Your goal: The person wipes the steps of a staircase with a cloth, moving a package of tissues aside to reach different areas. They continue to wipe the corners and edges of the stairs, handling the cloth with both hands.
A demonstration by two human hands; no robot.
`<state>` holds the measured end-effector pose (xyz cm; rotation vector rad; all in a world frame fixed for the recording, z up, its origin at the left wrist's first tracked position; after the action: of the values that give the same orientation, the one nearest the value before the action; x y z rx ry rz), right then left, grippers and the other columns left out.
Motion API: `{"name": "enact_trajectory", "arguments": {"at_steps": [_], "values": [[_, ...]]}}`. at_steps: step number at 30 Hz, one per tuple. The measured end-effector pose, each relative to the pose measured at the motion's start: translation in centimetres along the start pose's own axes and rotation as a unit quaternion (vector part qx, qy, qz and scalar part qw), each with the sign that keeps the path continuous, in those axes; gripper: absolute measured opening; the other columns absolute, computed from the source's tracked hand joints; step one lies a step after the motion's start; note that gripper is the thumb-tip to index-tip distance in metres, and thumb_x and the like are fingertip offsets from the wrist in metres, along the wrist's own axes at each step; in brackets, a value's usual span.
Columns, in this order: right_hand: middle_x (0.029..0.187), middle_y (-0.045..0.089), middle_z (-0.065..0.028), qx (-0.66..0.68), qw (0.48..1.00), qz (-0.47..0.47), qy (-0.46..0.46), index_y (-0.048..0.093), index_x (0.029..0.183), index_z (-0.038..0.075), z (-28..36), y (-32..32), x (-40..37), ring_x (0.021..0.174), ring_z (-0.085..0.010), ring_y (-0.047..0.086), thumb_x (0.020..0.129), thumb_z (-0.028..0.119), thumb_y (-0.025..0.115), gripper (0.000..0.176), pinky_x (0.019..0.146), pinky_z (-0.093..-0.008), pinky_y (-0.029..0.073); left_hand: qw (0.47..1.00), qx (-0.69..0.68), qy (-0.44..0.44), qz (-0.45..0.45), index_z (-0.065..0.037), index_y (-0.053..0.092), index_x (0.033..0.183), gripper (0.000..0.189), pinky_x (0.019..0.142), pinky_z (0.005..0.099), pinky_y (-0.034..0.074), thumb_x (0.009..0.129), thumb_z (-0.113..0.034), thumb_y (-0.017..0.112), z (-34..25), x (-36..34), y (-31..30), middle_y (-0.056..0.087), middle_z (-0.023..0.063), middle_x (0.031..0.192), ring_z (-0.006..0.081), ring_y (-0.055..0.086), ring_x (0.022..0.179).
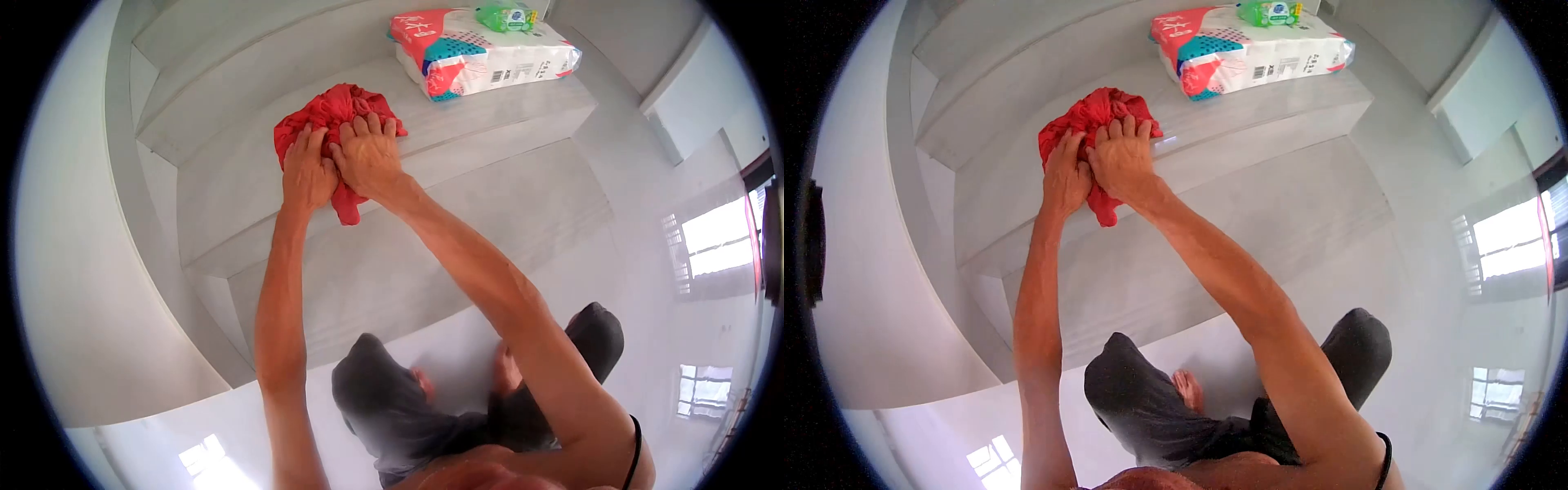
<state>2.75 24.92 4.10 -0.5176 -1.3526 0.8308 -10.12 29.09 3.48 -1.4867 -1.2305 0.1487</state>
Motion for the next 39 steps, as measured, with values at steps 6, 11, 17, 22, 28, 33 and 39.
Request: {"name": "enact_trajectory", "arguments": {"at_steps": [6,11,17,22,28,33,39], "values": [[0.108,0.069,-0.0158,0.042,0.997,-0.007,-0.071,0.07,0.104,0.004,-2.7,-0.7,-0.2,0.112,-0.0356,0.059,0.097,0.035,0.063,0.032,0.093,-0.0568,0.04,0.998,0.044,0.021,-0.033,0.0,0.058,0.137,0.049,0.111,0.0545,0.041,0.089,-0.008,0.06,-2.4,-0.9,0.3,0.053,0.0304,0.146,0.0447,0.054,0.132],[0.106,0.07,-0.0164,0.093,0.991,0.012,-0.092,0.069,0.101,0.005,-3.8,-0.4,1.9,0.108,-0.0367,0.063,0.097,0.033,0.063,0.029,0.089,-0.0557,0.044,0.999,0.021,0.032,-0.017,-0.004,0.057,0.142,0.046,0.112,0.0536,0.042,0.098,-0.013,0.057,-1.5,0.2,-0.1,0.048,0.0316,0.152,0.0457,0.052,0.133],[0.106,0.071,-0.0207,0.042,0.996,0.036,-0.07,0.07,0.101,0.003,-4.5,3.0,5.6,0.105,-0.0399,0.064,0.098,0.037,0.063,0.035,0.086,-0.0583,0.046,0.996,0.084,0.008,-0.005,-0.008,0.057,0.145,0.045,0.113,0.0521,0.043,0.1,-0.016,0.054,1.5,3.5,0.7,0.051,0.0287,0.151,0.0444,0.053,0.135],[0.113,0.071,-0.0203,0.009,0.998,0.038,-0.059,0.072,0.109,0.003,-3.4,4.8,7.0,0.108,-0.0415,0.063,0.098,0.041,0.062,0.041,0.09,-0.0608,0.045,0.993,0.105,-0.021,0.042,-0.01,0.056,0.147,0.046,0.116,0.0482,0.042,0.102,-0.017,0.05,5.0,4.9,0.7,0.051,0.0191,0.155,0.0414,0.051,0.139],[0.122,0.066,-0.0274,-0.001,0.997,0.066,-0.035,0.069,0.116,-0.003,-2.6,3.9,6.7,0.121,-0.0478,0.056,0.091,0.034,0.066,0.044,0.1,-0.0666,0.04,0.968,-0.067,-0.22,0.097,-0.006,0.06,0.14,0.043,0.112,0.0455,0.044,0.104,-0.026,0.051,4.6,6.4,-1.4,0.057,0.0234,0.148,0.0424,0.053,0.135],[0.133,0.06,-0.0314,0.024,0.996,0.084,-0.019,0.063,0.131,-0.005,-2.6,3.8,6.7,0.131,-0.0517,0.049,0.088,0.024,0.068,0.052,0.108,-0.0705,0.033,0.996,-0.014,-0.083,-0.005,-0.001,0.062,0.13,0.04,0.103,0.0542,0.045,0.107,-0.032,0.052,3.4,8.6,2.1,0.059,0.0299,0.139,0.0497,0.056,0.125],[0.139,0.054,-0.0277,0.086,0.993,0.084,0.019,0.057,0.136,0.0,-3.1,4.2,6.6,0.132,-0.05,0.048,0.091,0.027,0.07,0.054,0.109,-0.069,0.032,0.998,0.003,-0.059,-0.032,-0.003,0.059,0.135,0.038,0.109,0.0571,0.04,0.109,-0.028,0.046,3.5,7.6,2.7,0.054,0.0325,0.144,0.0531,0.05,0.13]]}}
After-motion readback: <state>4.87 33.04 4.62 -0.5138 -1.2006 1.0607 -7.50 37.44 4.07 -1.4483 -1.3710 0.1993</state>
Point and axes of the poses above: each hand's wrist, its own x-axis towards the middle knuckle, its own y-axis out of the palm, z = x × y, the point moved 5 cm from there along x, towards the middle knuckle
